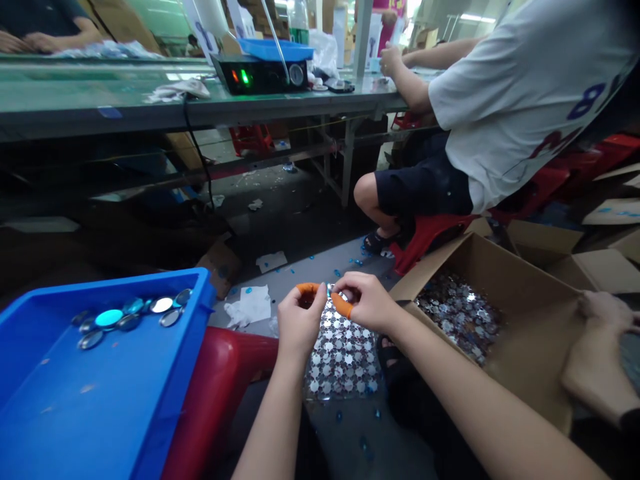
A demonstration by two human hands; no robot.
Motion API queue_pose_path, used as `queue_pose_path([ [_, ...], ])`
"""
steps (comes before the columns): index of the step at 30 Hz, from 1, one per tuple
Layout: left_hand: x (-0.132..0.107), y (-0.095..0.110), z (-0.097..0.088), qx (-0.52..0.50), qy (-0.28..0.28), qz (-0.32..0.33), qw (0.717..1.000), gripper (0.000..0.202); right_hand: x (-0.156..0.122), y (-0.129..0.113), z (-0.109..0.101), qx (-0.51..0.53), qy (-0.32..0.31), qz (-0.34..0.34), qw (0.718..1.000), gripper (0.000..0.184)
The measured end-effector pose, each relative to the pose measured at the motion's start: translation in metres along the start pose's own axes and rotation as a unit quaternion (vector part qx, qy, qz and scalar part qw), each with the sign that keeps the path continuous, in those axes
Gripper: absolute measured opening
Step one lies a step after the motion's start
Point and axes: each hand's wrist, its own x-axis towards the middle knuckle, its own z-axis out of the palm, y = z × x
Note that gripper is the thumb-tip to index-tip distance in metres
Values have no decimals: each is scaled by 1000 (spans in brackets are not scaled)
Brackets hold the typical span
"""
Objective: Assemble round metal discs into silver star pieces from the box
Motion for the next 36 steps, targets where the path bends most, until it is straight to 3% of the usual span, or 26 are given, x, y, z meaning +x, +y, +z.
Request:
queue_pose_path([
  [3,1,-5,3,-61,31,-58,996,36,-3,-5,4,-59,-2,-49,997,9],
  [6,3,-9,7,-173,42,-167,970,35,-5,-8,9,-90,-1,-73,993,10],
  [8,3,-10,7,-219,16,-228,948,34,-5,-8,12,-69,10,-60,996,8],
  [10,4,-9,5,-240,-22,-246,939,34,-2,-6,12,16,35,-1,999,5],
  [12,5,-7,2,-232,-33,-210,949,35,3,-3,10,153,65,96,981,13],
  [15,5,-5,-4,-122,5,-51,991,37,9,0,1,356,72,210,908,27],
  [18,4,-4,-9,-17,8,101,995,45,11,-1,-7,464,37,243,851,26],
  [20,3,-3,-10,4,-12,149,989,44,11,-3,-11,498,5,254,829,24],
  [23,1,0,-12,39,-25,194,980,24,9,-4,-13,522,-41,274,807,20],
  [26,-2,4,-13,86,-30,219,972,14,8,-2,-13,527,-54,297,794,17],
  [30,-5,3,-11,136,-4,210,968,14,10,2,-9,531,-12,304,791,16],
  [36,-3,1,-6,81,-3,104,991,23,13,8,-1,498,71,300,811,20],
])
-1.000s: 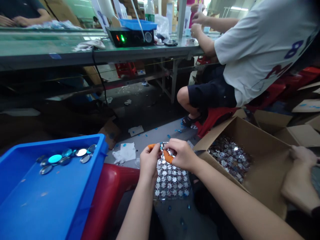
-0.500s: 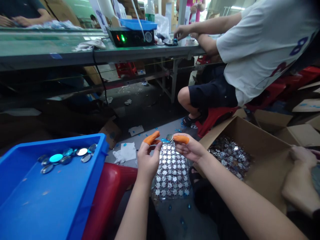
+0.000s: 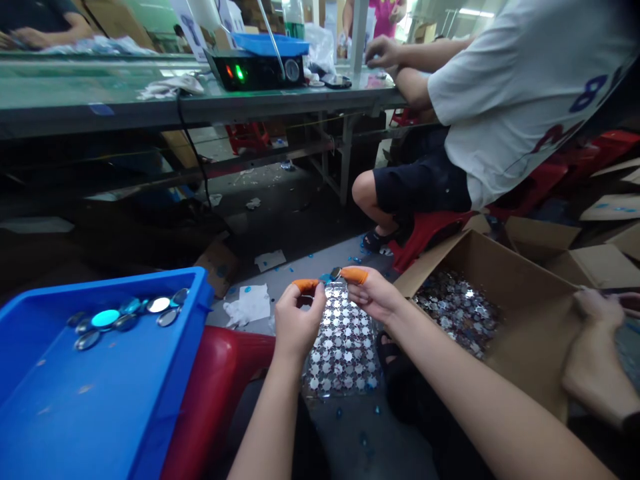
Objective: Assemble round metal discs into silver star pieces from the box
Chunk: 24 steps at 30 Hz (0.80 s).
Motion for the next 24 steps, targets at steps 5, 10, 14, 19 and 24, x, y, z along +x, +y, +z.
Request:
queue_pose_path([
  [5,0,1,1,-45,-23,-45,998,29,1,2,2,-29,38,-14,999,24],
  [10,1,0,0,-91,-30,-70,993,32,2,1,1,-50,65,-22,996,26],
  [14,1,6,-2,-106,-33,-77,991,35,5,-1,-1,-30,45,-10,999,22],
  [19,-50,37,-30,-84,-57,-94,990,35,0,-11,1,109,-70,13,991,24],
  [24,-155,64,-89,85,-151,-149,973,28,-21,-23,2,163,-193,-44,967,18],
])
